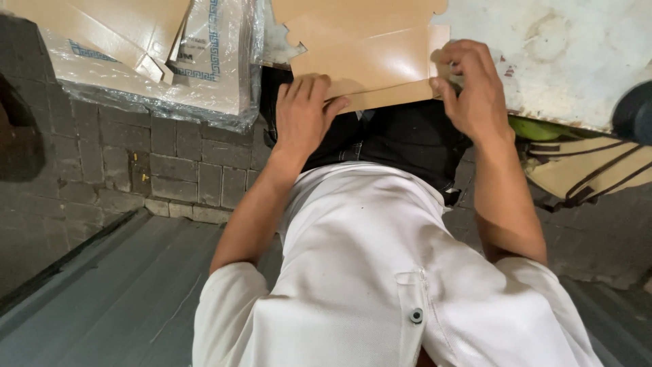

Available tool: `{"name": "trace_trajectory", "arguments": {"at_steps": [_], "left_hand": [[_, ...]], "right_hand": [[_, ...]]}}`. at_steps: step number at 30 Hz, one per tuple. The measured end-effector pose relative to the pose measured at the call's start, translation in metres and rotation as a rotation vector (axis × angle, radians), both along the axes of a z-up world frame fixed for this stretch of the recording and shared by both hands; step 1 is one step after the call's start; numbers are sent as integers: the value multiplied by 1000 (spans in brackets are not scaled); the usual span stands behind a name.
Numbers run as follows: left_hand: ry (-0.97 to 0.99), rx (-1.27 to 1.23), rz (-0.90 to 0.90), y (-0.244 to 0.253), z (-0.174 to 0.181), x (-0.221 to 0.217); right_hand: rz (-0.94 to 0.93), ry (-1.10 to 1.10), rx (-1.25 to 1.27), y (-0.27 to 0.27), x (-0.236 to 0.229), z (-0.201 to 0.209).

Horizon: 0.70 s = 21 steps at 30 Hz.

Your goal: The person folds flat cardboard pieces into rectangular boxes by hand. They fold the side flaps, tuck the tabs into slots, and secure the structure, repeating the process for multiple units.

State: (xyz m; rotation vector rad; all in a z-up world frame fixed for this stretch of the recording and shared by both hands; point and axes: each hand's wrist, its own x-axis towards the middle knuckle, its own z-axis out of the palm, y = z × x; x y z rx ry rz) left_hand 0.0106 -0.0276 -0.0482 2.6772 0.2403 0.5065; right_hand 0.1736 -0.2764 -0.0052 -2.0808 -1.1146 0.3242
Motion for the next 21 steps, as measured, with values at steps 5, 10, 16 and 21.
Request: {"name": "trace_trajectory", "arguments": {"at_steps": [5,10,16,21], "left_hand": [[-144,272,-428,-17,26,-8],[-454,206,-332,-26,-4,9],[-580,228,-372,-21,7,22],[-584,261,-369,-11,5,16]], "right_hand": [[-104,255,-13,41,-30,32],[81,-585,-58,22,-45,-24],[23,-720,-63,35,-48,-32],[54,-750,3,35,-37,-38]]}}
